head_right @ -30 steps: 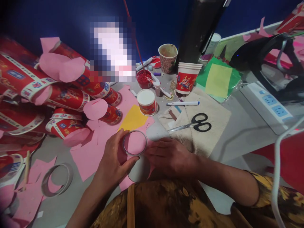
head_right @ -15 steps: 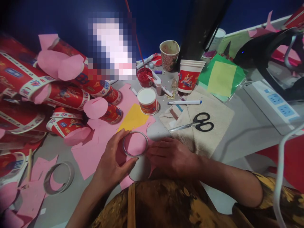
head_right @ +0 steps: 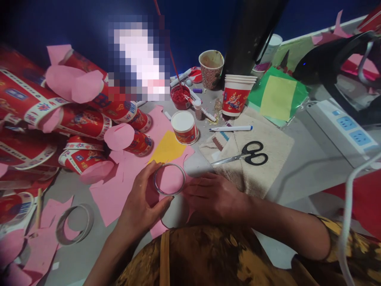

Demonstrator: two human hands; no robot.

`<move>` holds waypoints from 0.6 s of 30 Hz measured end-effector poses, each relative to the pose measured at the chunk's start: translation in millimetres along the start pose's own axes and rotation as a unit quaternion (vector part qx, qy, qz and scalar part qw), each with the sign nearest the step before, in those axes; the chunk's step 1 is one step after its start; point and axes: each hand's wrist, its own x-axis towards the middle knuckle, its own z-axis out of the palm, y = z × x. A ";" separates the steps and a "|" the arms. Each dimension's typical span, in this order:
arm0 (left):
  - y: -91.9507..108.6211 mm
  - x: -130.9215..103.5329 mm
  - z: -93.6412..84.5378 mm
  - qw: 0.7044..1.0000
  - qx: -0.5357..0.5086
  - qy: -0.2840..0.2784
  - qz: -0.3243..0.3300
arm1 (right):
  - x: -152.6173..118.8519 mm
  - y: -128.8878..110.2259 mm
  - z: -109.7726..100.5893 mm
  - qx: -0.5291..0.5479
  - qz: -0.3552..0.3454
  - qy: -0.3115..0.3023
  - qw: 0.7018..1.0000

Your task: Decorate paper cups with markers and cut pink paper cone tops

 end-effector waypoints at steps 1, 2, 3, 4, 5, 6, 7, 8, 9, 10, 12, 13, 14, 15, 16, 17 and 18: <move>0.1 0.0 0.2 1.000 0.002 -0.002 -0.001 | -0.5 0.1 1.0 0.000 0.002 0.000 1.000; 0.2 0.0 0.4 1.000 0.004 -0.004 -0.004 | -0.9 0.2 1.9 0.001 0.003 0.001 1.000; 0.5 0.0 0.6 1.000 0.006 -0.005 -0.006 | -1.0 0.3 2.6 0.000 0.003 0.003 1.000; 0.7 0.0 0.7 1.000 0.008 -0.004 -0.008 | -0.8 0.4 3.3 -0.001 0.000 0.002 1.000; 0.9 0.0 0.9 1.000 0.011 -0.003 -0.010 | -0.5 0.7 3.9 -0.003 -0.001 0.003 1.000; 1.1 -0.2 1.2 1.000 0.013 -0.001 -0.011 | -0.2 0.9 4.4 -0.005 -0.004 0.002 1.000; 1.2 -0.3 1.6 1.000 0.016 0.001 -0.013 | 0.1 1.3 4.8 -0.007 -0.007 0.004 1.000; 1.2 -0.5 2.0 1.000 0.019 0.004 -0.016 | 0.3 1.6 5.2 -0.009 -0.010 0.005 1.000; 1.2 -0.8 2.5 1.000 0.022 0.007 -0.019 | 0.4 1.9 5.6 -0.011 -0.013 0.010 1.000; 1.0 -1.1 3.0 0.999 0.024 0.009 -0.021 | 0.2 2.2 5.9 -0.012 -0.015 0.015 1.000; 0.1 -1.6 4.2 0.999 0.028 0.012 -0.025 | -0.6 2.5 6.4 -0.013 -0.017 0.022 1.000; -0.5 -1.8 4.7 0.999 0.030 0.014 -0.026 | -1.0 2.6 6.4 -0.013 -0.017 0.025 0.999; -1.3 -2.0 5.1 0.999 0.032 0.016 -0.026 | -1.4 2.6 6.4 -0.012 -0.016 0.025 0.999; -2.3 -2.1 5.4 0.999 0.034 0.017 -0.026 | -1.6 2.5 6.2 -0.012 -0.013 0.020 1.000; -3.3 -2.1 5.5 0.999 0.037 0.015 -0.026 | -1.6 2.4 6.0 -0.013 -0.012 0.017 1.000; -4.3 -2.1 5.5 0.999 0.040 0.012 -0.025 | -1.4 2.3 5.7 -0.015 -0.012 0.015 1.000; -5.3 -2.0 5.4 0.999 0.043 0.007 -0.024 | -1.0 2.2 5.4 -0.016 -0.011 0.011 1.000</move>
